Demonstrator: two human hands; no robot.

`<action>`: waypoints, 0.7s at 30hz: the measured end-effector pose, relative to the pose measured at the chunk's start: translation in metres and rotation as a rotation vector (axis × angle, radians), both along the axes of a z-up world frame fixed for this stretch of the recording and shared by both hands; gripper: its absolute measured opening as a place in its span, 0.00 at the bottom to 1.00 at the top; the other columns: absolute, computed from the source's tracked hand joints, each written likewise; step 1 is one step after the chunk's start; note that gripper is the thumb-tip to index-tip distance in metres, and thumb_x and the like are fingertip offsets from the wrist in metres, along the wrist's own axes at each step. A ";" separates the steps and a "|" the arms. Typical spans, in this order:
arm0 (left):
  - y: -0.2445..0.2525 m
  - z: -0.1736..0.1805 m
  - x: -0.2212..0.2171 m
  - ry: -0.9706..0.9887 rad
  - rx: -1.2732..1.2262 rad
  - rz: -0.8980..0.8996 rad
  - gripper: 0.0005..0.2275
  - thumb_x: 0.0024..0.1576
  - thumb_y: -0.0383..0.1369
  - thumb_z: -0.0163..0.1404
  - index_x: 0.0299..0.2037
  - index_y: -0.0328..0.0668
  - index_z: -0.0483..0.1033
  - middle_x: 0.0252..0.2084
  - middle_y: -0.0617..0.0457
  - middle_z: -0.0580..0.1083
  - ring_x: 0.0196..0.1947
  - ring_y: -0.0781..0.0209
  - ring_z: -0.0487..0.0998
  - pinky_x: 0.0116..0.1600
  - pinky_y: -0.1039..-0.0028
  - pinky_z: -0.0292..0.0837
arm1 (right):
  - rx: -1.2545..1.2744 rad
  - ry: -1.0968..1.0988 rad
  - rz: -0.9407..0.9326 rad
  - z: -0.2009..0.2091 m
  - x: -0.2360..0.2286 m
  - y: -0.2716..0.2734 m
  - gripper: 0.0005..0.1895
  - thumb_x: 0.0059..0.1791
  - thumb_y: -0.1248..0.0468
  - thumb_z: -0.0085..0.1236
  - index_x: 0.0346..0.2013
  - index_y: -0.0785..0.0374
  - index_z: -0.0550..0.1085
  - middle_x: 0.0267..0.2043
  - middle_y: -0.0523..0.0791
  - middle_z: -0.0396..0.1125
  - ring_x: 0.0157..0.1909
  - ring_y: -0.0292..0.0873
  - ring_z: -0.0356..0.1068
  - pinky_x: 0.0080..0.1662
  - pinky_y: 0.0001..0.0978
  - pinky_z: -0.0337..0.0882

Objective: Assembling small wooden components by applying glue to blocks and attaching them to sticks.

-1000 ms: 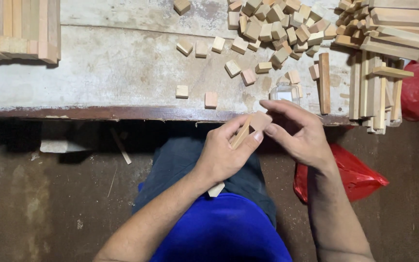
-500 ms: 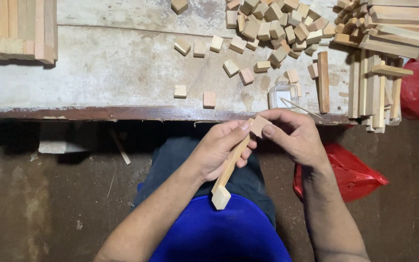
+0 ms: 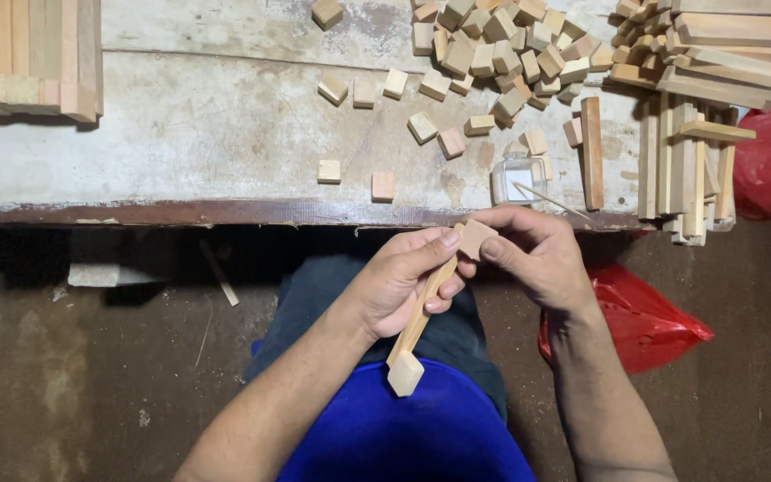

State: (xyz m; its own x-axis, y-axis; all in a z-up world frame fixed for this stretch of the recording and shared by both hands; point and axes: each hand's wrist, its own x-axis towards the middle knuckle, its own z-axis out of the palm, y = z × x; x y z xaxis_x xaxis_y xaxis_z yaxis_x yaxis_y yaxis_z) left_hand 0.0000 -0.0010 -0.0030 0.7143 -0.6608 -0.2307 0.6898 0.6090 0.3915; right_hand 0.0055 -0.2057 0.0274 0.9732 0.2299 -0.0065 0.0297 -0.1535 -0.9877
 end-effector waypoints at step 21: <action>-0.002 0.010 -0.005 0.023 -0.028 0.008 0.10 0.65 0.33 0.49 0.44 0.29 0.71 0.33 0.44 0.73 0.22 0.68 0.72 0.18 0.86 0.65 | 0.385 0.041 0.019 -0.024 -0.004 0.019 0.24 0.43 0.56 0.62 0.38 0.80 0.75 0.32 0.53 0.65 0.25 0.41 0.71 0.22 0.19 0.65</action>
